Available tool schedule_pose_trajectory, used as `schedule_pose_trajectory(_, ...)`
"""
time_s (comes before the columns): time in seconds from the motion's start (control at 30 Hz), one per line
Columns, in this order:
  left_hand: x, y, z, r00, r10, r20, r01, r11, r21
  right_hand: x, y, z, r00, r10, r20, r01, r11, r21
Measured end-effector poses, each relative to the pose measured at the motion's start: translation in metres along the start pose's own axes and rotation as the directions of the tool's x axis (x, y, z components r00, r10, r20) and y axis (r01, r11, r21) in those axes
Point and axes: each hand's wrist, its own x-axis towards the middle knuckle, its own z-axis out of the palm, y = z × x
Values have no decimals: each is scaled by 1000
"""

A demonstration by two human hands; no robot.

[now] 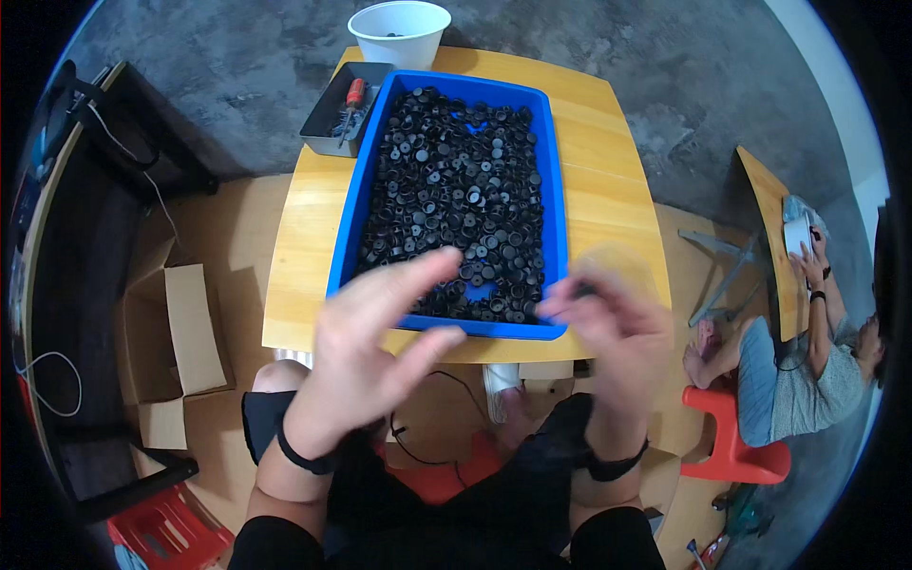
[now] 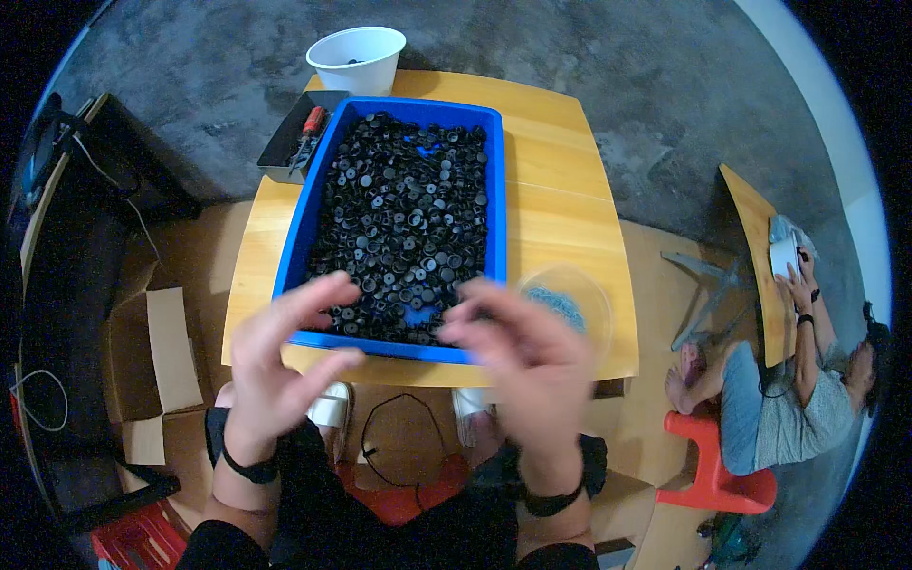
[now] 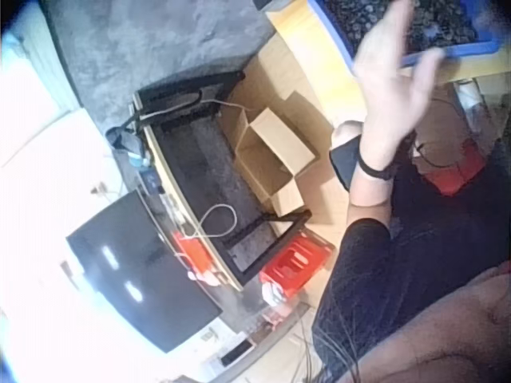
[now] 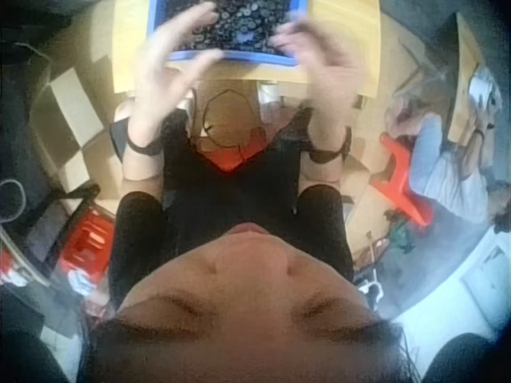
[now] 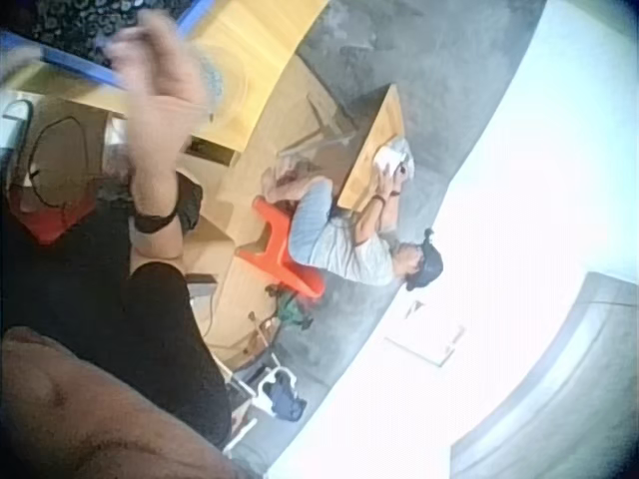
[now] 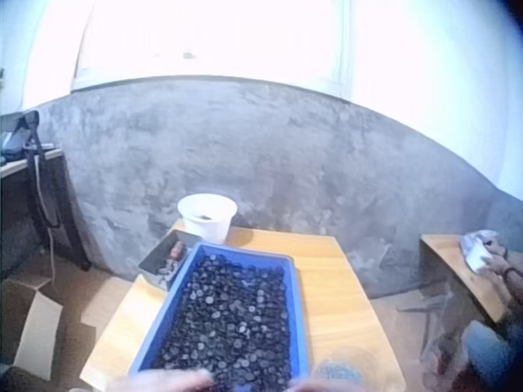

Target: Assembling small black plastic housing components by hand at a table.

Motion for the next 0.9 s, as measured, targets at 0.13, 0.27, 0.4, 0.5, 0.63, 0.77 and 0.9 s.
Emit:
schedule_pose_trajectory(0.13,2,-32,-4,960,-250,-126,238,966,-103,17,-3,-94,877,-202,-437,85,958,-273)
schedule_pose_trajectory(0.27,8,-45,7,937,-321,-136,322,947,-16,8,32,-219,747,-287,-600,-1,902,-432)
schedule_pose_trajectory(0.4,19,-46,29,969,-248,13,242,953,180,-10,64,-283,771,-43,-635,-332,824,-459)
schedule_pose_trajectory(0.5,29,-48,46,974,-207,97,174,946,272,-10,77,-286,696,164,-699,-685,446,-576)
schedule_pose_trajectory(0.63,34,-47,75,931,-278,236,136,864,484,-7,82,-290,771,42,-636,-631,185,-753)
schedule_pose_trajectory(0.77,41,-49,93,876,-391,284,144,772,619,8,78,-256,820,-178,-544,-407,487,-773)
schedule_pose_trajectory(0.9,40,-52,92,860,-422,286,139,734,665,23,57,-154,974,7,-226,-151,765,-626)
